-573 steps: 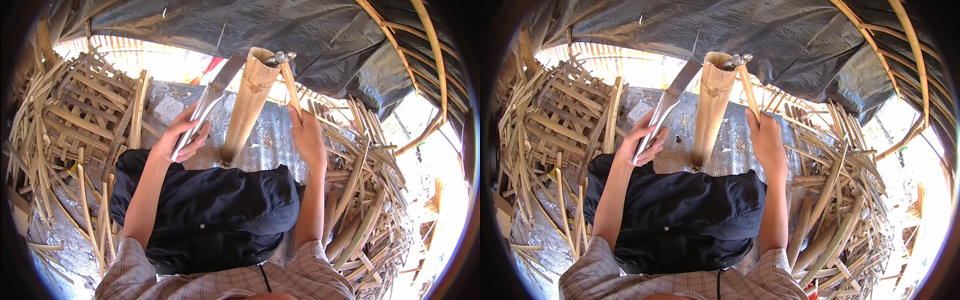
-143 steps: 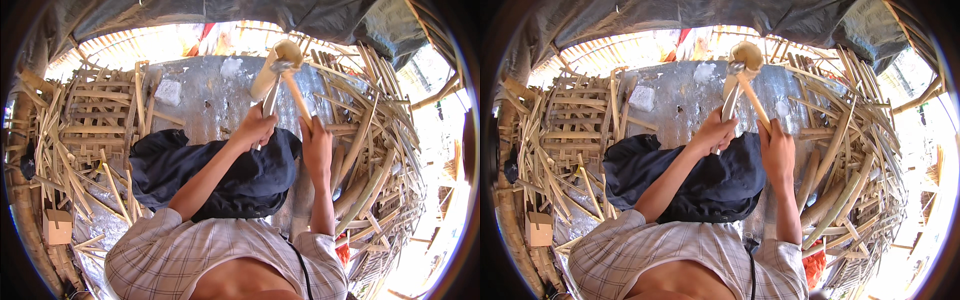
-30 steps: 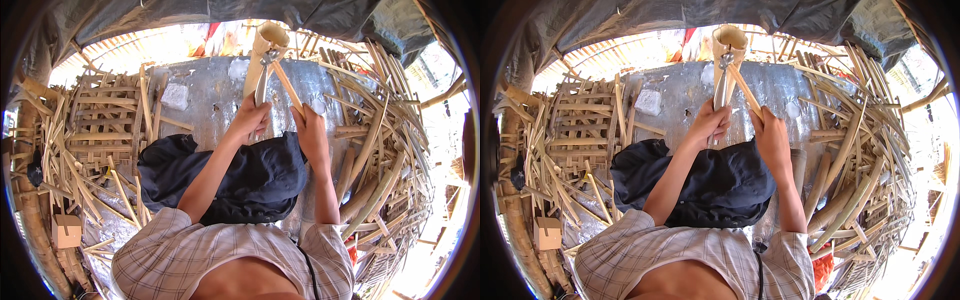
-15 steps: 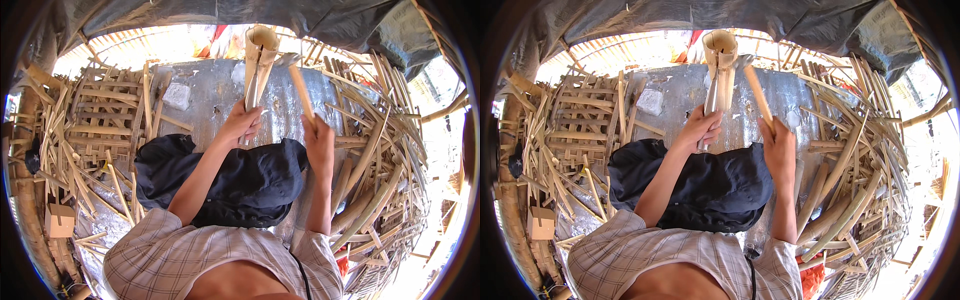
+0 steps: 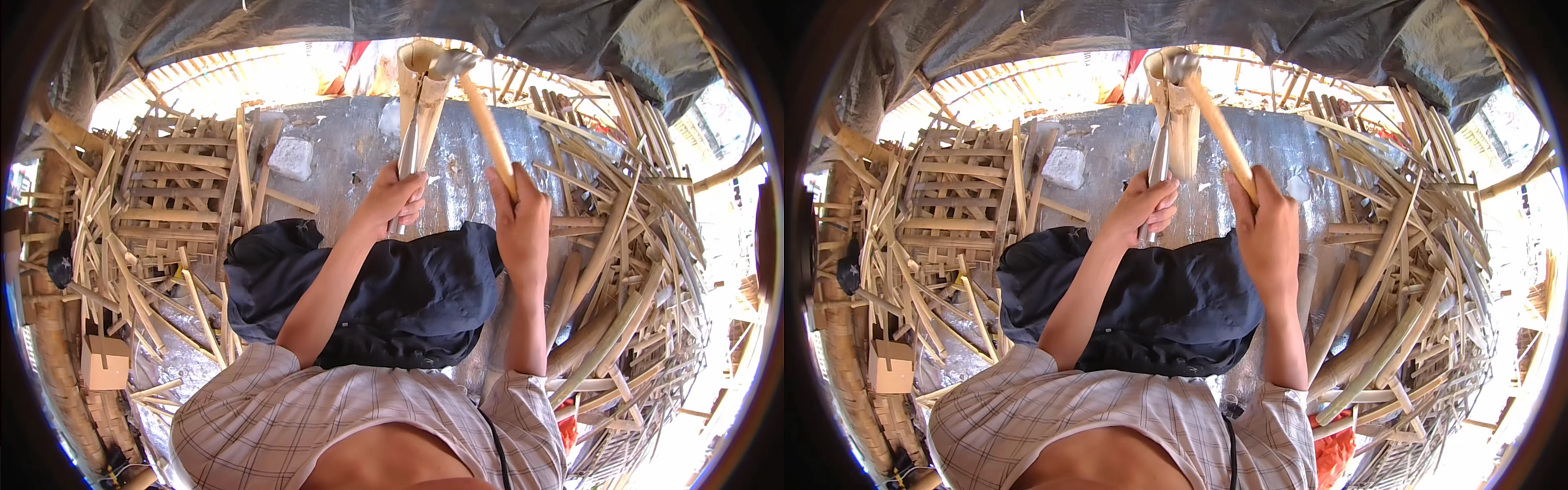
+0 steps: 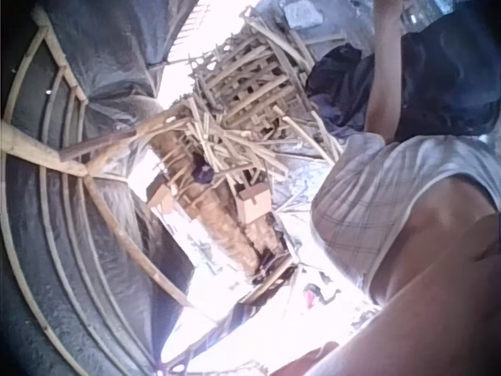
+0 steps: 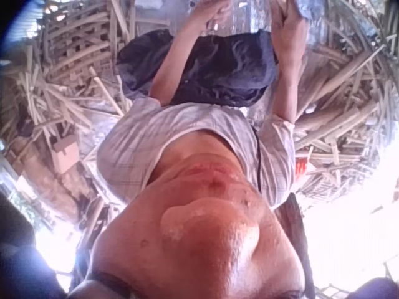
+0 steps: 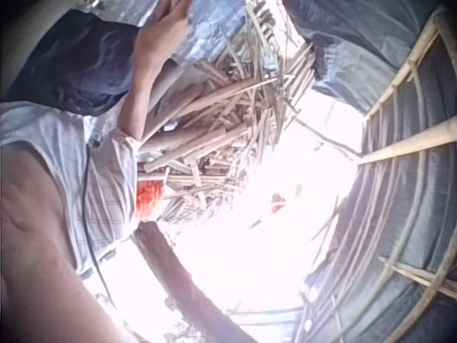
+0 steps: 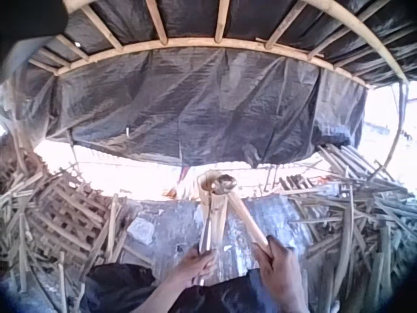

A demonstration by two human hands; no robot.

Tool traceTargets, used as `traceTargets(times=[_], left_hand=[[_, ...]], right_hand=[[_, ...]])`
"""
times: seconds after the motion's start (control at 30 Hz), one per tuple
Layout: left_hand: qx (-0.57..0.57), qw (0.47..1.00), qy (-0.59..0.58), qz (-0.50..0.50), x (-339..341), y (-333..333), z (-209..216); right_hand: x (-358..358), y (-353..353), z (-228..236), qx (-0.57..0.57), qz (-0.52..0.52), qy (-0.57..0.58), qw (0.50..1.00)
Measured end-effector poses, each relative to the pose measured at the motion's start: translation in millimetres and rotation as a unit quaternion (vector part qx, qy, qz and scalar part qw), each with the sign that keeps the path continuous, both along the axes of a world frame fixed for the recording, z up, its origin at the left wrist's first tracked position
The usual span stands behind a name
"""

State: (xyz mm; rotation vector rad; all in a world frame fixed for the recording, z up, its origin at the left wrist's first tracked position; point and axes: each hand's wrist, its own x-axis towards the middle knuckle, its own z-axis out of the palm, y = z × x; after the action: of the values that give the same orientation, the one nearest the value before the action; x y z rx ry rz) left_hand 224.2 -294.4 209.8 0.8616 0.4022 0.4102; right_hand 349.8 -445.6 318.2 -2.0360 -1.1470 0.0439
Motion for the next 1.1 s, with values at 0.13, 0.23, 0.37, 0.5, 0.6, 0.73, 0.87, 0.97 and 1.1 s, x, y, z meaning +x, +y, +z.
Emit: traceTargets(times=[0.13,0.23,0.37,0.5,0.6,0.73,0.87,0.97,1.1], left_hand=[[0.007,0.999,0.036,0.000,8.2,-6.2,5.9],[-0.009,0.998,0.059,0.000,16.6,-11.5,8.4],[0.007,1.000,0.023,-0.010,9.7,-13.2,1.2],[0.009,1.000,0.024,-0.010,9.3,-13.7,-4.2],[0.010,0.999,0.045,-0.015,16.4,-18.7,1.4],[0.009,0.998,0.053,-0.022,10.0,-21.2,-0.5],[0.001,1.000,0.027,-0.015,-0.7,-14.3,-9.1],[-0.007,0.999,0.022,-0.023,10.4,-11.4,-3.4],[-0.014,0.996,0.088,-0.018,10.6,-14.1,2.4]], right_hand=[[8.3,9.4,-40.3,0.051,0.000,0.012,0.999],[31.4,1.9,-68.3,-0.022,0.070,-0.054,0.996],[3.8,-11.0,-11.7,-0.028,0.011,-0.043,0.999],[0.5,-4.3,-14.3,0.066,-0.014,0.022,0.997],[16.2,-6.9,-49.7,0.015,-0.005,-0.023,1.000],[14.3,-12.6,-39.3,-0.034,0.022,-0.075,0.996],[-10.7,-11.3,-6.3,0.062,0.005,-0.002,0.998],[7.3,-9.6,-34.3,0.135,-0.004,0.041,0.990],[36.3,1.5,-67.5,-0.105,0.040,-0.109,0.988]])
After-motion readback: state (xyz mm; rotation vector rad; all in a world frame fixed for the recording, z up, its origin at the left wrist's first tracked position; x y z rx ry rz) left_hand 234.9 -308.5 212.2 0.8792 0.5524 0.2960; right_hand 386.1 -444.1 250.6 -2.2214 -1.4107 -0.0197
